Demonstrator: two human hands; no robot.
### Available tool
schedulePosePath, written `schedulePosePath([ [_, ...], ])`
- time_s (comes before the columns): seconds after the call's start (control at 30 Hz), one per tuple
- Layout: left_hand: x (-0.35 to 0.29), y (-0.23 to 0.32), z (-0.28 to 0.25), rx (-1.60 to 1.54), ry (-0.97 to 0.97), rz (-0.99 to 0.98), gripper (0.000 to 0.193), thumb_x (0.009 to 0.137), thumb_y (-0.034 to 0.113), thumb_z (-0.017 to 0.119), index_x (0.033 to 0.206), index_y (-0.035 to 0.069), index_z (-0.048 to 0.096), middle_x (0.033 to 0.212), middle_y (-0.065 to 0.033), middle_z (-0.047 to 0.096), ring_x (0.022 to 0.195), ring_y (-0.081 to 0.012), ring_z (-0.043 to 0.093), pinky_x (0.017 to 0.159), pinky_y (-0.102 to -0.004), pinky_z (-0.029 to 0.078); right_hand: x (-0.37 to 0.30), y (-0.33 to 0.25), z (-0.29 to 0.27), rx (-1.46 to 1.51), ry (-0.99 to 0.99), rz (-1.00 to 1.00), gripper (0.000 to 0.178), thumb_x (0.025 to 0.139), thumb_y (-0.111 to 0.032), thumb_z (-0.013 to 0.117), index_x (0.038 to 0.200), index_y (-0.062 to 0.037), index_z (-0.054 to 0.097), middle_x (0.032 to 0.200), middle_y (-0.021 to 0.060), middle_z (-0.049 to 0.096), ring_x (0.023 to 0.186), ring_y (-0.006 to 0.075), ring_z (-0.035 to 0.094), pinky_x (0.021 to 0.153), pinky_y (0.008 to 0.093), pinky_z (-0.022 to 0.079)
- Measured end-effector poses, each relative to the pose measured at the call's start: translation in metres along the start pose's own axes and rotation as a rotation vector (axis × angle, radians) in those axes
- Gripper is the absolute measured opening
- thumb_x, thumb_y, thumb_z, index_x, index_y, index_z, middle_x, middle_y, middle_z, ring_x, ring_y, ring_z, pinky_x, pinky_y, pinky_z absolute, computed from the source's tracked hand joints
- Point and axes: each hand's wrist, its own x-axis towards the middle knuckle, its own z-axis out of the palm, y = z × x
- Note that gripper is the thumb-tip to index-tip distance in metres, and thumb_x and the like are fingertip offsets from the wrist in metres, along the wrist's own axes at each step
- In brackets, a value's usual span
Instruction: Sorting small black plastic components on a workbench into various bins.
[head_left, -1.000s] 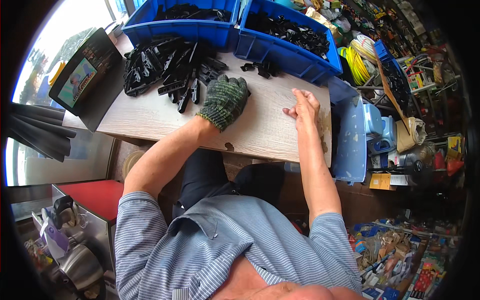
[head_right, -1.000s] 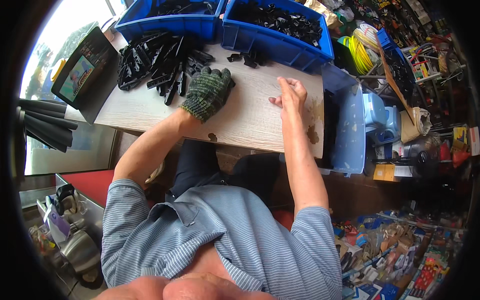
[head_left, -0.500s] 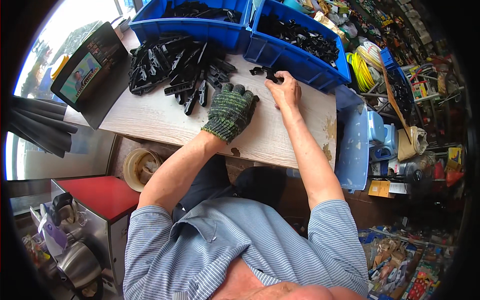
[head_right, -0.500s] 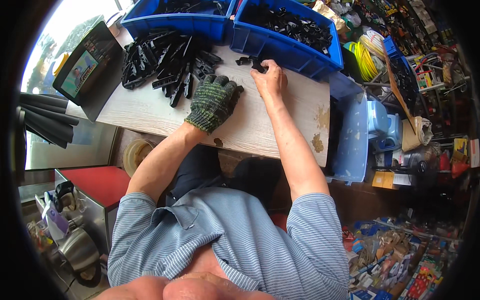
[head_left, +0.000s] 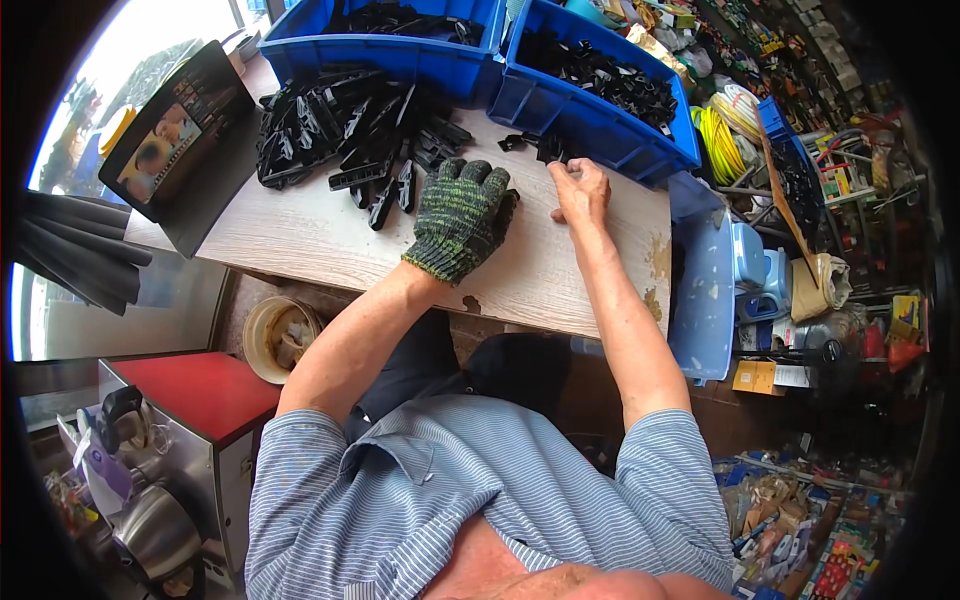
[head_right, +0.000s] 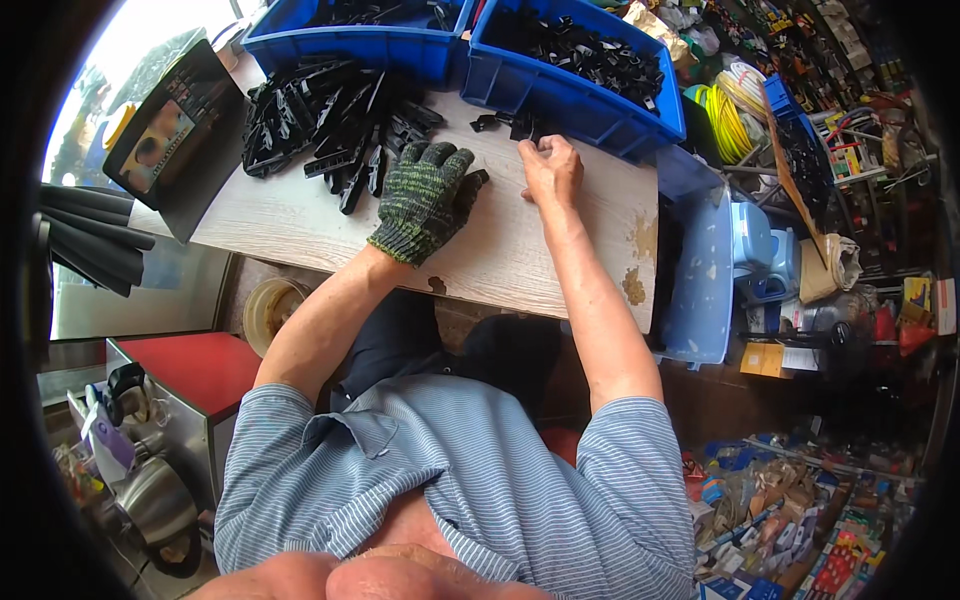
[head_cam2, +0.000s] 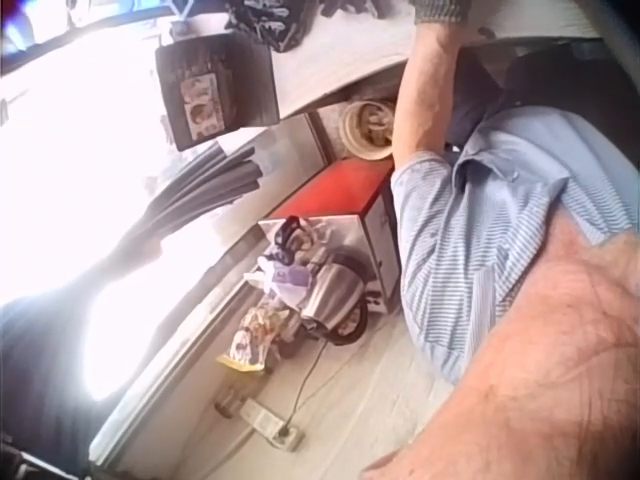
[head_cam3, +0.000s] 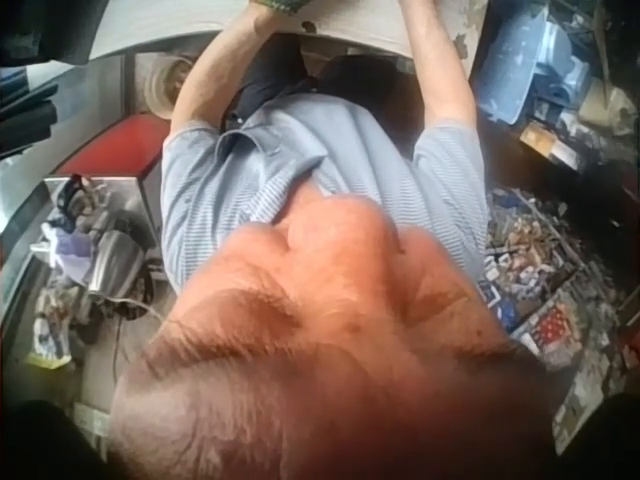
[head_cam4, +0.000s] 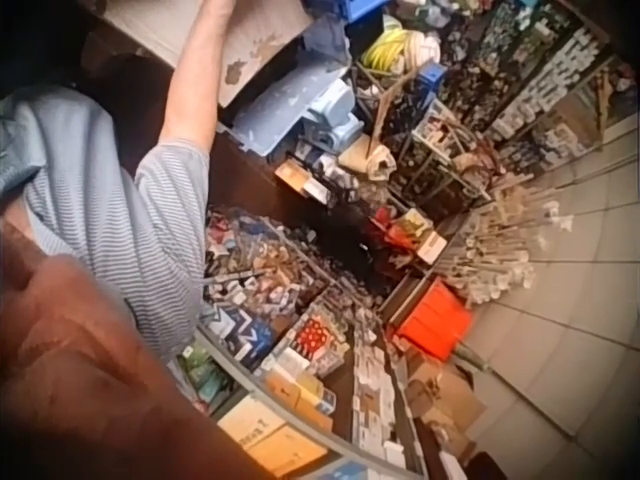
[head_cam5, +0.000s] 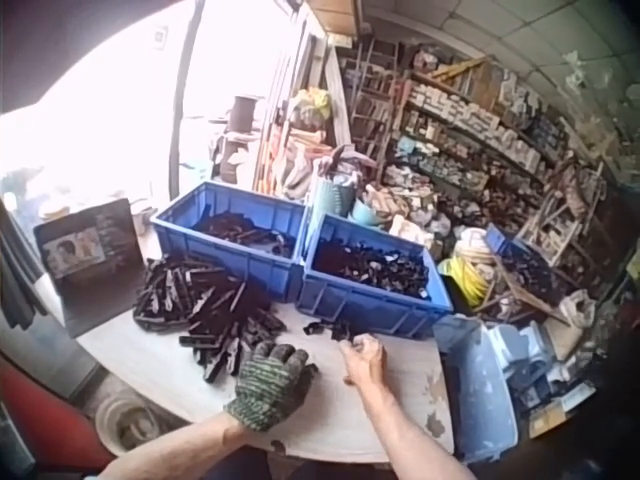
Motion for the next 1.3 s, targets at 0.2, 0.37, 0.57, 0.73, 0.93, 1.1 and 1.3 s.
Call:
schedulePosePath([
  [0.2,-0.001,-0.002,-0.007,-0.192,0.005,-0.046,0.033,0.081,0.015,0.072,0.112,0.005,0.065,0.100,-0.0151,0.067,0.091,-0.0364,0.062,0.082,-0.0472,0.049,-0.019,0.017,-0.019,0.310,-0.265,0.043,0.033,0.088,-0.026,0.069,0.103,0.0021,0.059,0.052,0.0031,0.050,0.039,0.0126,0.049,0.039,0.0303,0.050],
  [0.37,0.001,0.005,-0.011,-0.221,-0.041,0.076,0.041,0.083,0.010,0.068,0.123,0.006,0.061,0.111,-0.0168,0.065,0.098,-0.0372,0.061,0.084,-0.0479,0.050,-0.062,0.003,-0.025,0.379,-0.458,0.079,0.024,0.088,-0.019,0.066,0.095,0.0037,0.061,0.059,0.0040,0.053,0.041,0.0118,0.048,0.040,0.0322,0.049],
  [0.57,0.002,0.013,-0.019,-0.264,-0.337,0.215,0.044,0.079,0.007,0.066,0.123,0.007,0.061,0.116,-0.0151,0.064,0.100,-0.0357,0.061,0.085,-0.0452,0.051,-0.078,0.022,-0.026,0.524,-0.514,-0.004,0.028,0.091,-0.027,0.066,0.096,0.0002,0.061,0.061,0.0025,0.052,0.045,0.0101,0.049,0.044,0.0298,0.051],
  [0.73,-0.018,0.024,-0.016,-0.301,-0.293,0.067,0.037,0.082,0.008,0.068,0.118,0.004,0.062,0.111,-0.0151,0.066,0.098,-0.0356,0.062,0.083,-0.0438,0.052,-0.090,0.034,-0.019,0.609,-0.538,-0.125,0.042,0.096,-0.043,0.064,0.092,-0.0014,0.060,0.061,-0.0001,0.050,0.045,0.0088,0.048,0.043,0.0262,0.047],
  [0.93,-0.023,0.039,-0.022,-0.351,-0.112,-0.045,0.042,0.080,0.007,0.070,0.121,0.004,0.062,0.109,-0.0135,0.068,0.102,-0.0333,0.064,0.087,-0.0425,0.052,-0.091,0.044,-0.008,0.502,-0.216,-0.340,0.026,0.102,-0.022,0.054,0.081,-0.0054,0.054,0.061,-0.0026,0.044,0.045,0.0065,0.039,0.042,0.0265,0.036],
  [1.1,-0.013,0.007,-0.009,0.161,-0.171,-0.019,0.026,0.087,0.021,0.065,0.111,0.015,0.072,0.086,-0.0089,0.061,0.082,-0.0296,0.060,0.073,-0.0442,0.048,-0.109,0.011,-0.017,0.828,-0.264,0.107,0.024,0.097,-0.024,0.050,0.078,-0.0093,0.050,0.054,-0.0022,0.036,0.042,0.0091,0.036,0.039,0.0316,0.047],
  [1.3,-0.021,0.011,-0.004,-0.030,-0.208,-0.033,0.015,0.085,0.018,0.065,0.095,0.007,0.065,0.085,-0.0151,0.065,0.083,-0.0357,0.062,0.072,-0.0472,0.050,-0.102,0.024,-0.014,0.872,-0.154,0.050,0.027,0.098,-0.030,0.051,0.080,-0.0101,0.050,0.056,-0.0039,0.032,0.045,0.0098,0.036,0.044,0.0325,0.051],
])
